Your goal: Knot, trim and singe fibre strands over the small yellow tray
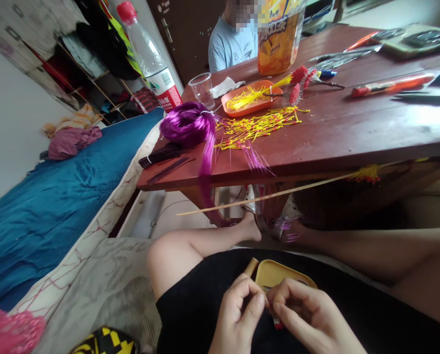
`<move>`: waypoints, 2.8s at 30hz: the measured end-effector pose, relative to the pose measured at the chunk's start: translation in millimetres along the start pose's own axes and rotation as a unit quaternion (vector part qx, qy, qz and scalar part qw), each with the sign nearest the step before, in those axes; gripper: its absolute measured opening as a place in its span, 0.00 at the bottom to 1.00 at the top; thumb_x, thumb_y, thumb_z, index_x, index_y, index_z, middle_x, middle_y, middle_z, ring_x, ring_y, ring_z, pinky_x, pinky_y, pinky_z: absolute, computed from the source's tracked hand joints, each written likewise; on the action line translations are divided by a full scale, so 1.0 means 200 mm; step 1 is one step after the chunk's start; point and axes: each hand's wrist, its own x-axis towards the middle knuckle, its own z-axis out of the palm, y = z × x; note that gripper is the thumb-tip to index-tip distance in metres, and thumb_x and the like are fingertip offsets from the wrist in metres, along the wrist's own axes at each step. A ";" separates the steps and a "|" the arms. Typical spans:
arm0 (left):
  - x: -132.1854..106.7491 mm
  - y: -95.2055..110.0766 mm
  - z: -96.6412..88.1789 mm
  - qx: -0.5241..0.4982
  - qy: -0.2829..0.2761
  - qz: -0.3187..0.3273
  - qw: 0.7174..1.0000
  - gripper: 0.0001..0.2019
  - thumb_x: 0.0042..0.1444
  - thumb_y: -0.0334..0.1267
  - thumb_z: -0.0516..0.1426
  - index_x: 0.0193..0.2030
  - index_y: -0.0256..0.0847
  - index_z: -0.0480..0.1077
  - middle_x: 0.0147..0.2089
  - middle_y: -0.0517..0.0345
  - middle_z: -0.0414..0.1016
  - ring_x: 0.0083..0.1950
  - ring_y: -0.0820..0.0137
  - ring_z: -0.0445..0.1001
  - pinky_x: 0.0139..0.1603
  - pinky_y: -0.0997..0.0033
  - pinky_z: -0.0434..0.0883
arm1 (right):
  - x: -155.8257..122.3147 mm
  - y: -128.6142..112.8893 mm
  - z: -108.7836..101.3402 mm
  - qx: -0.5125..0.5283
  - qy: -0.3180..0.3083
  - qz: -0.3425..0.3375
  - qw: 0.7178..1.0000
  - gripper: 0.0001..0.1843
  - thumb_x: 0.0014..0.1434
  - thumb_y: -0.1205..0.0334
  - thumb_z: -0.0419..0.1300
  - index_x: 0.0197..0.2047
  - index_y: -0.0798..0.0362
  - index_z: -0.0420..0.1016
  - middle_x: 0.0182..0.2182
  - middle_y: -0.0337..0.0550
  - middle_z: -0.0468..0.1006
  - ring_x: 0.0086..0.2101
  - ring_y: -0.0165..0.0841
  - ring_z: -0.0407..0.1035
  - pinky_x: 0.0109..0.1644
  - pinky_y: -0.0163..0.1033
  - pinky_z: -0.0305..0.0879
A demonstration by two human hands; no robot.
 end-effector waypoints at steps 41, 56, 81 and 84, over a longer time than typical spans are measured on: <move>-0.01 0.03 0.00 0.121 -0.021 0.032 0.992 0.13 0.60 0.40 0.47 0.25 0.40 0.59 0.28 0.60 0.58 0.29 0.72 0.60 0.30 0.74 0.58 | 0.00 0.03 0.01 -0.001 -0.024 0.027 0.999 0.16 0.54 0.50 0.54 0.23 0.52 0.61 0.20 0.34 0.59 0.23 0.29 0.54 0.28 0.34 0.55; -0.01 0.01 0.02 0.137 0.015 0.061 0.989 0.13 0.60 0.40 0.47 0.25 0.40 0.58 0.27 0.60 0.59 0.28 0.72 0.61 0.30 0.74 0.58 | 0.01 0.03 0.00 -0.028 -0.022 0.021 0.999 0.15 0.55 0.51 0.54 0.23 0.53 0.62 0.20 0.35 0.61 0.23 0.29 0.56 0.27 0.34 0.57; 0.00 0.02 0.01 0.083 0.046 0.057 0.994 0.16 0.61 0.42 0.47 0.23 0.40 0.59 0.26 0.60 0.60 0.28 0.72 0.63 0.31 0.75 0.60 | 0.05 -0.01 -0.05 0.407 0.043 0.095 0.908 0.06 0.46 0.66 0.66 0.28 0.52 0.73 0.29 0.39 0.78 0.38 0.34 0.74 0.47 0.37 0.65; 0.00 0.02 0.02 0.093 0.054 0.075 0.991 0.15 0.60 0.41 0.47 0.23 0.40 0.61 0.31 0.56 0.66 0.33 0.70 0.68 0.35 0.74 0.63 | 0.06 0.00 -0.05 0.441 0.048 0.113 0.889 0.08 0.43 0.69 0.68 0.27 0.53 0.73 0.28 0.38 0.78 0.39 0.35 0.74 0.48 0.38 0.65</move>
